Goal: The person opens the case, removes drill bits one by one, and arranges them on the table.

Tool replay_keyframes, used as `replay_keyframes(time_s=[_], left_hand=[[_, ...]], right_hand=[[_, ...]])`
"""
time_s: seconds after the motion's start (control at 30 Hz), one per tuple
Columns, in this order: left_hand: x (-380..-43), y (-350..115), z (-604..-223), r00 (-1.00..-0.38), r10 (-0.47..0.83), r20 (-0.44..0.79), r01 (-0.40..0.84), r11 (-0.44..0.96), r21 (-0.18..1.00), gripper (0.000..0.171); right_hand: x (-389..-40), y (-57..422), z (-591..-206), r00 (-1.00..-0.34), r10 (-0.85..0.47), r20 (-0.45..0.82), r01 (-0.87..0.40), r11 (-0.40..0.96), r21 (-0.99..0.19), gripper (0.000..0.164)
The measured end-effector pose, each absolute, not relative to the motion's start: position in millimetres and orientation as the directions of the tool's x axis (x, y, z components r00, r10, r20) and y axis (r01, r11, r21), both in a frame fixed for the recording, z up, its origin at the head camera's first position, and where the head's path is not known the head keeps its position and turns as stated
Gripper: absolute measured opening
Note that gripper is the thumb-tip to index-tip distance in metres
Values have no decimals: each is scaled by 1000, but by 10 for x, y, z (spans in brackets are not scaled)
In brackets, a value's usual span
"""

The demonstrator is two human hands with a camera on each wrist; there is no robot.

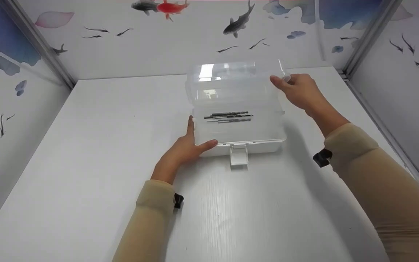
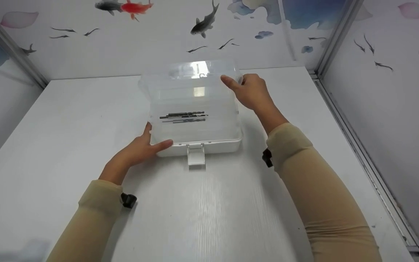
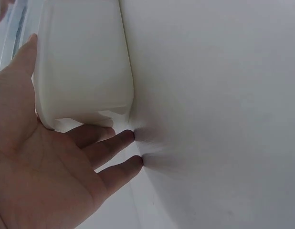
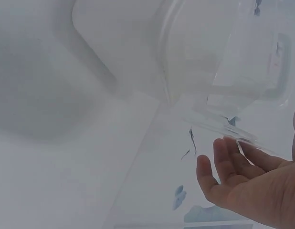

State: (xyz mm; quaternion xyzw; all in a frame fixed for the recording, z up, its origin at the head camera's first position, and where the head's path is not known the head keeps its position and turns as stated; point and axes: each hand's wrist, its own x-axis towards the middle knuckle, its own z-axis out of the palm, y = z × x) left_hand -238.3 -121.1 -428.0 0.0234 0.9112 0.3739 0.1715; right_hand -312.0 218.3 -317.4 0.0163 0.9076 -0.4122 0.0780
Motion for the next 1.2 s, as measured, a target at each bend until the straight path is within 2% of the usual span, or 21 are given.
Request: replay_keyframes(time_s=[0.23,0.4,0.6,0.77,0.9,1.07,1.2], left_hand=[[-2392,-1231,-4268,-936,166,-310,-91,738,668,130],[-2403,-1223,-4246,-937,164,-310,-89,744,662,128],[-2394,-1212,-4259,-930,163,-329,-105,740,664,128],[-2361,-1207,-4283,-931,160,-327,-112,728,677,127],[-2356,-1207,-4273,-929,165,-332,-110,732,673,127],[-2375,-1214,-4264,-930,153,-333,-118,735,667,127],[-2382,-1203,-4287,-931,155,-331,-117,731,673,127]], right_hand=[[-3326,2154,-3091,-971,29,-237,201,635,-746,118],[-3444,2082,-3037,-963,59,-264,248,578,-778,124],[-3589,2002,-2984,-931,69,-358,339,530,-777,125],[-3710,1939,-2962,-916,68,-396,360,579,-732,124],[-3753,1952,-3011,-922,38,-385,328,603,-727,118],[-3787,1982,-3110,-940,-30,-338,265,560,-785,108],[-3810,1995,-3222,-943,-41,-332,253,560,-789,104]])
